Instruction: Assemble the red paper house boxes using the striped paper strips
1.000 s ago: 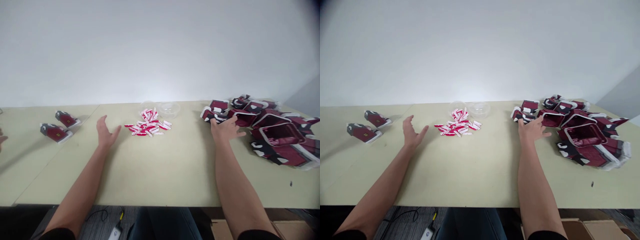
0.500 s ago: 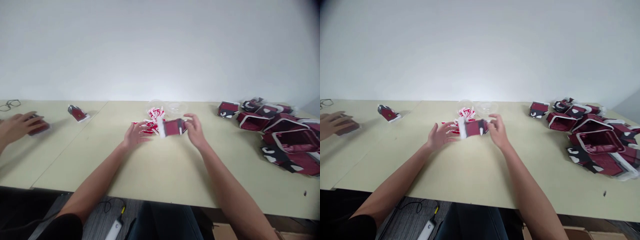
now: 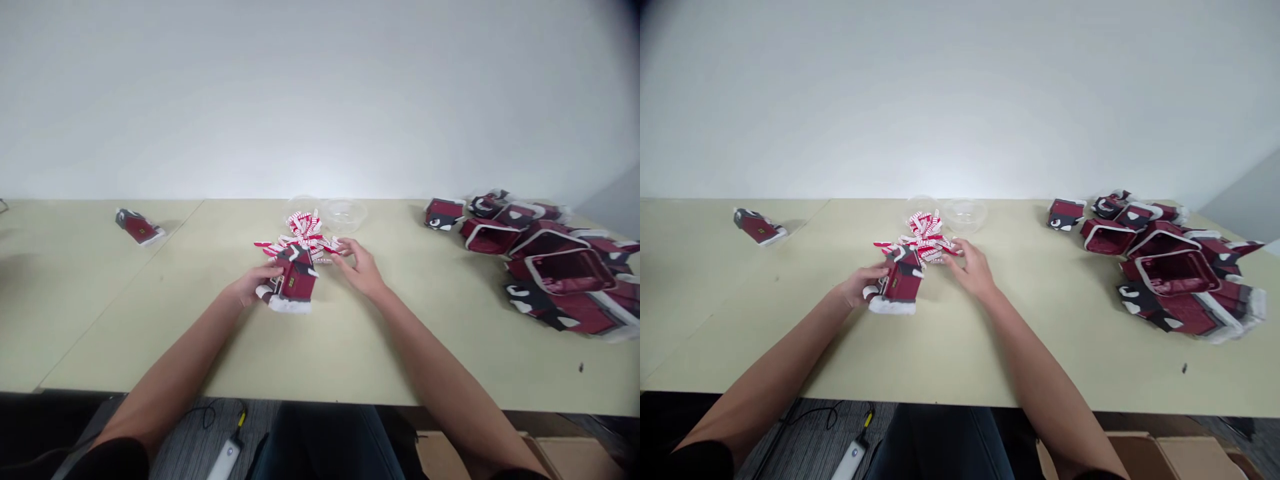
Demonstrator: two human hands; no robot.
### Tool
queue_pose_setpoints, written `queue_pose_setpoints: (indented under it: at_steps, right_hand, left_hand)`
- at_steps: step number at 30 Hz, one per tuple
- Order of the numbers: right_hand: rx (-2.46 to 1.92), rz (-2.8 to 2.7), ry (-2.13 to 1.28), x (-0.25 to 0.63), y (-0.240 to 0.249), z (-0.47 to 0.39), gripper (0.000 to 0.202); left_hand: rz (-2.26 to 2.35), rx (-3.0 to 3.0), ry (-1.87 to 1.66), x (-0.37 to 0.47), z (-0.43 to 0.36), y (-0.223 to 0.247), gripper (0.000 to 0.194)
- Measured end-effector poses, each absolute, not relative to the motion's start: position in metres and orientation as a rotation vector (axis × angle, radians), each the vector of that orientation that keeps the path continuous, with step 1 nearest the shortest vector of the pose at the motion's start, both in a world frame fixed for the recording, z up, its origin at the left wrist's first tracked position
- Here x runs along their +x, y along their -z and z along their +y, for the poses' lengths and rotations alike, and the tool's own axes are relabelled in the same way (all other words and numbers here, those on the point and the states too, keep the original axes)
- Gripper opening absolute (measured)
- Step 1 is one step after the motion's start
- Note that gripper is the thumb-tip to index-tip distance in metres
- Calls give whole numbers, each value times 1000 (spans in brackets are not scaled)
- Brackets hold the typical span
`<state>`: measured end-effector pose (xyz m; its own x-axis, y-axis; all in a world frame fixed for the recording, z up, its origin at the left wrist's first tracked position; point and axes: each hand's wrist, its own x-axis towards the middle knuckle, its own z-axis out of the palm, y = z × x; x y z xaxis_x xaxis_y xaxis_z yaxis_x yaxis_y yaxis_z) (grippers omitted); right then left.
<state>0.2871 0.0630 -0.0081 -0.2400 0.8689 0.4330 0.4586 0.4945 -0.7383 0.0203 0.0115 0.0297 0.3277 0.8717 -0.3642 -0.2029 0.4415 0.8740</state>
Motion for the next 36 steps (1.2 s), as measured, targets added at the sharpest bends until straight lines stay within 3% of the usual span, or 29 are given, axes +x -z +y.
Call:
queue_pose_setpoints:
  at_steps: [5,11,18,29,36]
  right_hand:
    - [-1513,-2158,-191,309,10,71,27]
    - [-1347,-2380,-161,283,6,61,32]
    - [-1567,-2340,-198,269,-5,56,23]
    - [-861,-1516,-682,248,0,41,26]
    - [-817,-1587,-511,233,-2,24,16]
  left_hand:
    - [1025,806,-1134,25,21,-28,58]
    - [1078,768,-1286,28,23,-30,55]
    - [1058,700,-1227,34,20,-32,51]
    - [1213,927,-1302,45,14,-25,66]
    - [1199,1057,-1220,43,12,-21,82]
